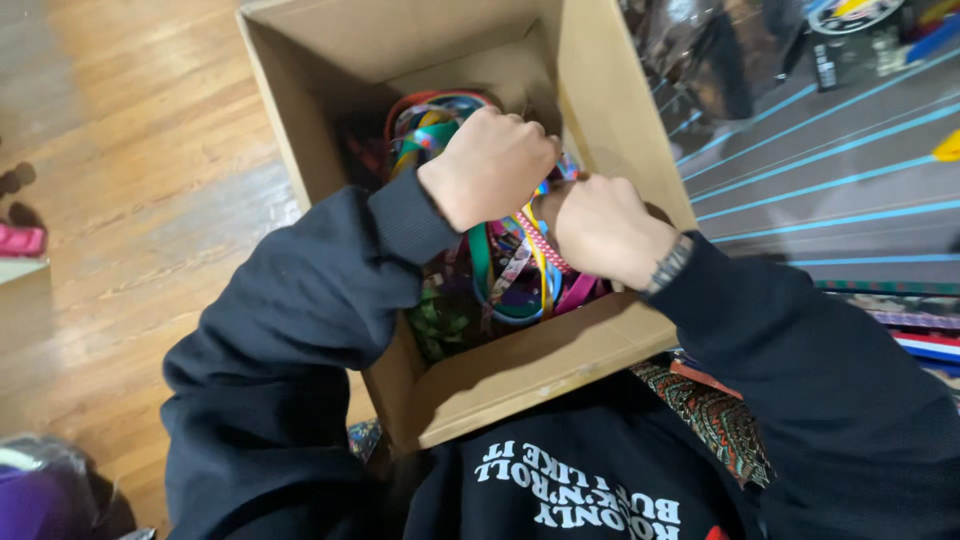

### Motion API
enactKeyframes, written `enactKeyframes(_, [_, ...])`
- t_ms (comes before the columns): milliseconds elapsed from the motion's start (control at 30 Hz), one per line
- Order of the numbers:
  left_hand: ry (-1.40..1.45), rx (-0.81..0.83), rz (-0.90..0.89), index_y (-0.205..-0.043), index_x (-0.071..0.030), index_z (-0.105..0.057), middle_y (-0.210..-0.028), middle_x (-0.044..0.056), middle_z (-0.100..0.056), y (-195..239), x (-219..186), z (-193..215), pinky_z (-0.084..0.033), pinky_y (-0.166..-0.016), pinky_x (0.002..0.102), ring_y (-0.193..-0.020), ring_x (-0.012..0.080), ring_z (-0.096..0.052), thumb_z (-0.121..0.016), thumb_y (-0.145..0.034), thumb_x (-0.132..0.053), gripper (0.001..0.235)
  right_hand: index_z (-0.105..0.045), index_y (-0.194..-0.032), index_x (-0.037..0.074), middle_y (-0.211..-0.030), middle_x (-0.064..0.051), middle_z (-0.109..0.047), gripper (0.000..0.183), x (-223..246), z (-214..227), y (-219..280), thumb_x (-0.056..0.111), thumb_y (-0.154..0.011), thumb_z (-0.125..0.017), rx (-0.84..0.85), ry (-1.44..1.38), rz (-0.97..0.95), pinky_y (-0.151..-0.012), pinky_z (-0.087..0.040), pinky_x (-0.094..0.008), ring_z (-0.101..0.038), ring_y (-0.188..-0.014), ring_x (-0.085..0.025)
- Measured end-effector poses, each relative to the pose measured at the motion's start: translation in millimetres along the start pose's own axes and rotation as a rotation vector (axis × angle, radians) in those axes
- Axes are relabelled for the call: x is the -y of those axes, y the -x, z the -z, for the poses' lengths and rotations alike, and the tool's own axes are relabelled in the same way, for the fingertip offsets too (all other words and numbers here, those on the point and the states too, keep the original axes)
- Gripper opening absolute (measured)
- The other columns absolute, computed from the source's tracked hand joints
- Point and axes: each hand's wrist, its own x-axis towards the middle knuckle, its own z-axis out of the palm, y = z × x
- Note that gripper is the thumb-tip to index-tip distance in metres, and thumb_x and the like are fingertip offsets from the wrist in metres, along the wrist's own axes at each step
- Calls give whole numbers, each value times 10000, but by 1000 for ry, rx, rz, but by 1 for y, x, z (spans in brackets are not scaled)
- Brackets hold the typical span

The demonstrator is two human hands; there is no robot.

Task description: The person takes various colored and patterned pet leashes out of a cardboard box and hangs them one by one onto metal hooks on a retail display wall.

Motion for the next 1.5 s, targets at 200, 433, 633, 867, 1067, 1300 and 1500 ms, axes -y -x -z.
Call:
enactKeyframes(200, [86,281,42,-887,-196,-720,-794,20,-749,10,13,-24,-508,-516,441,-696,322,-752,-601,-891,-143,130,-689,-1069,174,-987,-56,-752,276,19,-17,-44,65,-918,-485,294,122,30,-691,-585,-485,-740,-942,-343])
enactKeyframes(433, [142,509,124,-847,-220,-746,-812,18,-758,15,14,-41,-507,-567,437,-717,331,-745,-593,-871,-47,232,-636,-1118,116,-1066,-103,-706,313,15,-52,-62,-6,-847,-538,566,34,-122,-764,-572,-464,-705,-1022,-369])
enactKeyframes(633, [118,411,103,-766,-224,-748,-742,1,-741,23,6,-65,-498,-529,414,-658,287,-729,-616,-834,-72,213,-705,-981,82,-939,-133,-737,187,6,-94,-66,151,-910,-547,363,-6,-161,-721,-570,-520,-724,-938,-410])
enactKeyframes(867, [191,286,104,-925,-177,-718,-870,29,-736,13,16,-35,-527,-636,455,-817,300,-712,-602,-898,-210,124,-703,-978,151,-978,-121,-720,304,0,-9,-54,345,-945,-471,272,-351,-118,-777,-494,-464,-659,-906,-325])
enactKeyframes(1067, [730,145,202,-912,-99,-612,-873,115,-684,-10,40,20,-464,-696,464,-806,344,-616,-510,-913,-108,102,-679,-886,116,-738,-37,-641,97,-33,30,-28,69,-924,-604,-150,-1326,-42,-492,-354,-218,-493,-543,-84])
enactKeyframes(1300, [1313,296,344,-919,-153,-589,-786,-65,-488,-14,32,48,-389,-651,298,-716,86,-434,-493,-909,-173,99,-540,-909,64,-817,-150,-653,219,-27,62,-2,197,-1012,-680,-735,-1737,178,-436,-455,-214,-520,-494,-105])
enactKeyframes(1500, [1037,288,167,-866,-123,-654,-660,72,-572,-17,16,27,-431,-607,413,-605,253,-567,-631,-980,-315,225,-578,-1004,54,-923,-176,-687,279,-23,61,-5,267,-986,-756,-838,-1827,240,-544,-578,-263,-628,-627,-129])
